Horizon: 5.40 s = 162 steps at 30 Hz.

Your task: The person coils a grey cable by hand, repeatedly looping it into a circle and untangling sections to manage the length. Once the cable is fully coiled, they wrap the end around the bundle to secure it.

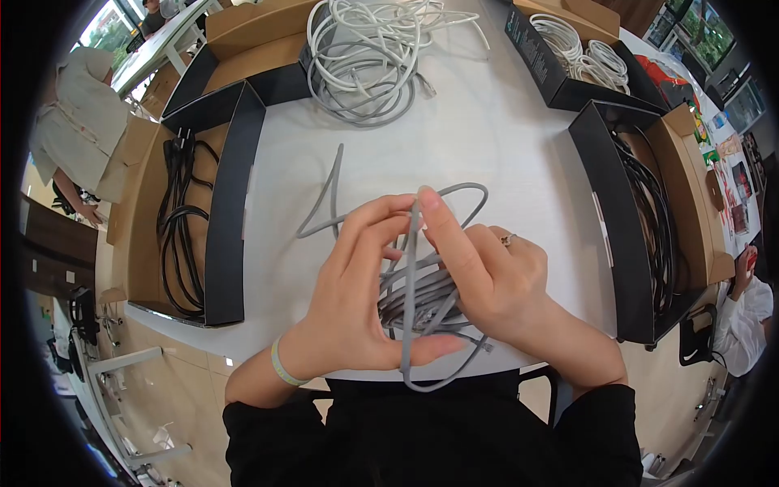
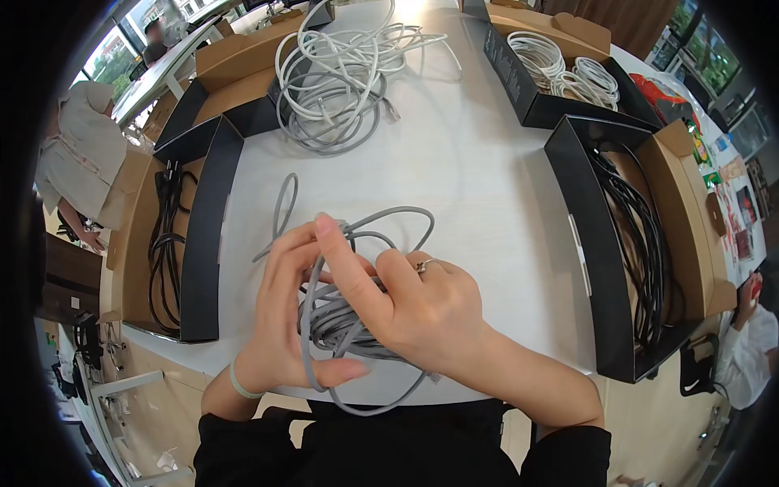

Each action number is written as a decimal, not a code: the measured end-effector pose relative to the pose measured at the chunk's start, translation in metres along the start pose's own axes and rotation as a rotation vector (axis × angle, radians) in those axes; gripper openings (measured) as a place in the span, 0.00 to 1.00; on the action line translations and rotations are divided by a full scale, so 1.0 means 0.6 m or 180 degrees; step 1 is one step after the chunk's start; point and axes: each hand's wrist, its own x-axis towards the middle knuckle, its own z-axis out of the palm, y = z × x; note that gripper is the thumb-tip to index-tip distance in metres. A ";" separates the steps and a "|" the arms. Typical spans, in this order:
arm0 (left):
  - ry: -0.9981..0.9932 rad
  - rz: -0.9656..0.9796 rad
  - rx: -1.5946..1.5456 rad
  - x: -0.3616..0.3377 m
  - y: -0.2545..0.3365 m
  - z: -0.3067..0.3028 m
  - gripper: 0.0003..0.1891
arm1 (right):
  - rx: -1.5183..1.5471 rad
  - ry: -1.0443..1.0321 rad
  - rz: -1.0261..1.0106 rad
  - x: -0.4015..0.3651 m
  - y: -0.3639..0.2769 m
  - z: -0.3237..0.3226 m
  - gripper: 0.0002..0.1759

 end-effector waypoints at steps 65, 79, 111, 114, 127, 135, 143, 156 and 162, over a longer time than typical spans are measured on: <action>-0.0048 0.1073 0.0147 -0.016 -0.078 -0.011 0.11 | 0.1793 -0.0242 0.0776 -0.028 0.049 0.056 0.33; -0.1030 -0.0174 -0.0824 -0.036 -0.058 0.009 0.11 | 0.2920 0.0178 0.1270 -0.033 0.042 0.045 0.16; -0.0124 -0.0494 0.1234 0.007 -0.064 -0.023 0.19 | 0.6838 0.1554 0.3244 -0.014 0.144 0.001 0.20; -0.0401 -0.0172 0.1555 0.005 -0.060 -0.016 0.20 | 0.6752 0.1516 0.3557 -0.008 0.141 -0.010 0.20; 0.1025 0.1271 0.2248 -0.022 -0.041 -0.011 0.15 | 0.5551 0.1336 0.3813 0.006 0.109 -0.012 0.20; 0.0710 0.1186 0.0731 -0.021 -0.050 0.010 0.25 | 0.5700 0.1088 0.3695 -0.014 0.099 0.007 0.18; 0.3932 0.1465 -0.0682 -0.013 -0.062 -0.169 0.42 | 0.5773 0.1043 0.3564 -0.008 0.085 0.002 0.17; 0.4819 0.1426 -0.2383 -0.031 -0.051 -0.212 0.21 | 0.6338 0.0673 0.3020 -0.024 0.123 0.010 0.15; 0.4532 0.1209 -0.2432 -0.024 -0.051 -0.193 0.21 | 0.6520 0.0653 0.3192 -0.022 0.127 0.004 0.16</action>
